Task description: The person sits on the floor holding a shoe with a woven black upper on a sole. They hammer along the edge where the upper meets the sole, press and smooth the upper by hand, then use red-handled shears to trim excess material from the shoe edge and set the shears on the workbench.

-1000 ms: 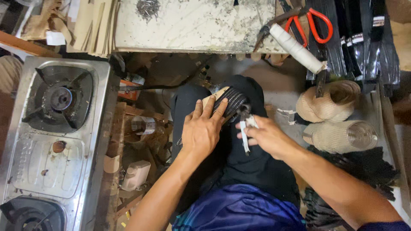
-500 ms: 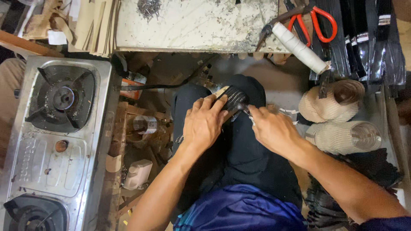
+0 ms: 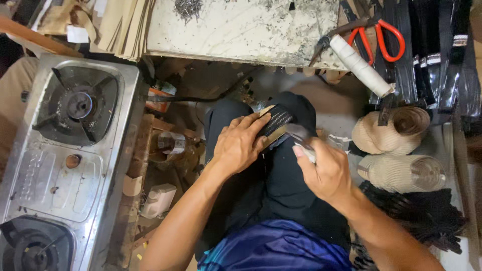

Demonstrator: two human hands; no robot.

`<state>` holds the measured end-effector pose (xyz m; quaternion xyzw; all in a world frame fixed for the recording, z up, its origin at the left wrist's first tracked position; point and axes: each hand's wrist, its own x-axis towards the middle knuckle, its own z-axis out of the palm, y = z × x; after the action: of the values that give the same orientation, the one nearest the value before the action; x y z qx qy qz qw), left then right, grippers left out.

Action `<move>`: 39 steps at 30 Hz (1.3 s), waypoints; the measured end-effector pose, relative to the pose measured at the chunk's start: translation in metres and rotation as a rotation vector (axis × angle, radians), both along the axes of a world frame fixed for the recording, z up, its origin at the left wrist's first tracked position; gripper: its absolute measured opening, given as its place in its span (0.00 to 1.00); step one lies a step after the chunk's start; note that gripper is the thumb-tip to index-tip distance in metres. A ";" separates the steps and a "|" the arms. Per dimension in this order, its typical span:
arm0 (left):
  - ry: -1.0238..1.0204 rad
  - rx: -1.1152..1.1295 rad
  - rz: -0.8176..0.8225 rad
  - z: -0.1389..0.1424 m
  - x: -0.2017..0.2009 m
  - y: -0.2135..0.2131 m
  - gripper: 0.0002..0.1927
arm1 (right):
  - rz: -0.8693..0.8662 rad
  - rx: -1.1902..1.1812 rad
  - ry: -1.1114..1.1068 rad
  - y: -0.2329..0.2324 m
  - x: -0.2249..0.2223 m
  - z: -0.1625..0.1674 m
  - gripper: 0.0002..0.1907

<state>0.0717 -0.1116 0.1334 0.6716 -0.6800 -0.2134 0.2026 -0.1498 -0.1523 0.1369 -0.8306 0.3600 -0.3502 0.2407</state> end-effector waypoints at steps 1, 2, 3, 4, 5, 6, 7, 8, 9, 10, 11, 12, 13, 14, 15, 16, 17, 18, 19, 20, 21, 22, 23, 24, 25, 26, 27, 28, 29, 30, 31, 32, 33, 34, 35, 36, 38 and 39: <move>-0.013 -0.017 -0.002 0.002 0.001 0.000 0.28 | 0.007 0.026 0.079 0.001 0.002 0.003 0.10; -0.004 0.007 -0.009 0.004 0.001 0.002 0.29 | 0.013 0.056 0.163 0.001 0.005 0.007 0.09; 0.003 0.023 -0.013 0.006 0.003 0.005 0.29 | 0.020 0.079 0.244 0.003 0.008 0.009 0.08; 0.001 0.032 -0.015 0.009 0.007 0.005 0.29 | 0.035 0.104 0.289 0.003 0.008 0.013 0.09; 0.047 0.004 -0.079 0.011 0.014 0.010 0.32 | 0.049 0.132 0.338 0.006 0.008 0.016 0.09; 0.102 -0.029 -0.136 0.013 0.023 0.016 0.34 | 0.069 0.154 0.397 0.007 0.007 0.018 0.10; 0.150 -0.040 -0.195 0.014 0.033 0.024 0.36 | 0.074 0.142 0.259 0.009 0.006 0.018 0.09; 0.165 -0.011 -0.170 0.013 0.040 0.033 0.39 | 0.072 0.137 0.129 0.012 0.005 0.017 0.09; 0.183 0.006 -0.145 0.011 0.045 0.040 0.42 | 0.069 0.120 0.003 0.014 0.003 0.016 0.11; 0.190 0.027 -0.117 0.007 0.049 0.045 0.44 | 0.070 0.045 -0.021 0.016 0.003 0.012 0.11; 0.195 -0.008 -0.104 0.002 0.051 0.048 0.43 | 0.071 -0.019 -0.047 0.017 0.005 0.008 0.12; 0.200 -0.042 -0.093 -0.003 0.051 0.051 0.42 | 0.069 -0.082 -0.073 0.019 0.008 0.003 0.12; 0.203 -0.091 -0.085 -0.008 0.052 0.053 0.40 | 0.112 -0.009 0.096 0.020 0.010 -0.001 0.11; 0.220 -0.091 -0.078 -0.012 0.054 0.053 0.40 | 0.153 0.047 0.264 0.019 0.014 -0.005 0.10; 0.238 -0.087 -0.069 -0.015 0.055 0.053 0.40 | 0.193 0.106 0.432 0.019 0.018 -0.008 0.10; 0.261 -0.074 -0.056 -0.017 0.055 0.054 0.40 | 0.199 0.092 0.303 0.019 0.021 -0.009 0.09; 0.250 -0.090 -0.053 -0.018 0.054 0.054 0.40 | 0.204 0.090 0.175 0.019 0.024 -0.010 0.09; 0.242 -0.106 -0.052 -0.019 0.054 0.054 0.40 | 0.206 0.090 0.050 0.020 0.026 -0.010 0.09; 0.233 -0.127 -0.054 -0.020 0.054 0.054 0.40 | 0.208 0.061 0.043 0.020 0.029 -0.010 0.08; 0.238 -0.134 -0.047 -0.019 0.054 0.055 0.40 | 0.207 0.031 0.032 0.021 0.031 -0.009 0.07; 0.243 -0.145 -0.043 -0.019 0.055 0.055 0.40 | 0.202 -0.003 0.020 0.022 0.032 -0.008 0.07; 0.247 -0.165 -0.042 -0.019 0.055 0.056 0.41 | 0.204 0.026 0.130 0.024 0.034 -0.007 0.08; 0.251 -0.164 -0.042 -0.020 0.055 0.056 0.41 | 0.207 0.053 0.240 0.024 0.034 -0.007 0.09; 0.256 -0.153 -0.039 -0.020 0.056 0.056 0.41 | 0.211 0.092 0.348 0.027 0.035 -0.007 0.11; 0.264 -0.141 -0.033 -0.021 0.055 0.055 0.41 | 0.229 0.074 0.224 0.028 0.035 -0.007 0.09; 0.262 -0.147 -0.037 -0.021 0.055 0.056 0.41 | 0.243 0.063 0.099 0.030 0.036 -0.008 0.08; 0.265 -0.158 -0.041 -0.021 0.054 0.055 0.40 | 0.256 0.048 -0.020 0.030 0.036 -0.009 0.08; 0.263 -0.171 -0.047 -0.020 0.054 0.055 0.40 | 0.246 0.018 -0.019 0.031 0.037 -0.012 0.09; 0.255 -0.158 -0.042 -0.019 0.054 0.056 0.40 | 0.234 -0.012 -0.020 0.032 0.037 -0.013 0.09; 0.246 -0.146 -0.041 -0.017 0.053 0.057 0.41 | 0.218 -0.044 -0.022 0.032 0.038 -0.015 0.10; 0.238 -0.145 -0.040 -0.014 0.053 0.057 0.41 | 0.216 0.037 0.141 0.033 0.037 -0.017 0.11; 0.217 -0.148 -0.056 -0.011 0.054 0.055 0.41 | 0.215 0.115 0.300 0.033 0.036 -0.019 0.12; 0.198 -0.138 -0.070 -0.007 0.055 0.056 0.41 | 0.214 0.205 0.459 0.036 0.035 -0.021 0.14; 0.186 -0.131 -0.081 -0.003 0.055 0.054 0.41 | 0.240 0.228 0.383 0.037 0.032 -0.022 0.11; 0.143 -0.057 -0.062 0.001 0.055 0.052 0.38 | 0.261 0.259 0.299 0.041 0.030 -0.024 0.09; 0.109 0.013 -0.047 0.004 0.053 0.046 0.36 | 0.276 0.287 0.223 0.046 0.026 -0.024 0.08; 0.055 -0.002 -0.060 0.008 0.043 0.023 0.33 | 0.250 0.360 0.229 0.058 0.023 -0.026 0.09; 0.041 -0.073 -0.088 0.010 0.035 0.009 0.32 | 0.235 0.404 0.233 0.064 0.021 -0.026 0.09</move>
<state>0.1064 -0.1025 0.1431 0.6288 -0.7119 -0.2108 0.2310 -0.1289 -0.0883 0.1107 -0.8366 0.3489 -0.1426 0.3974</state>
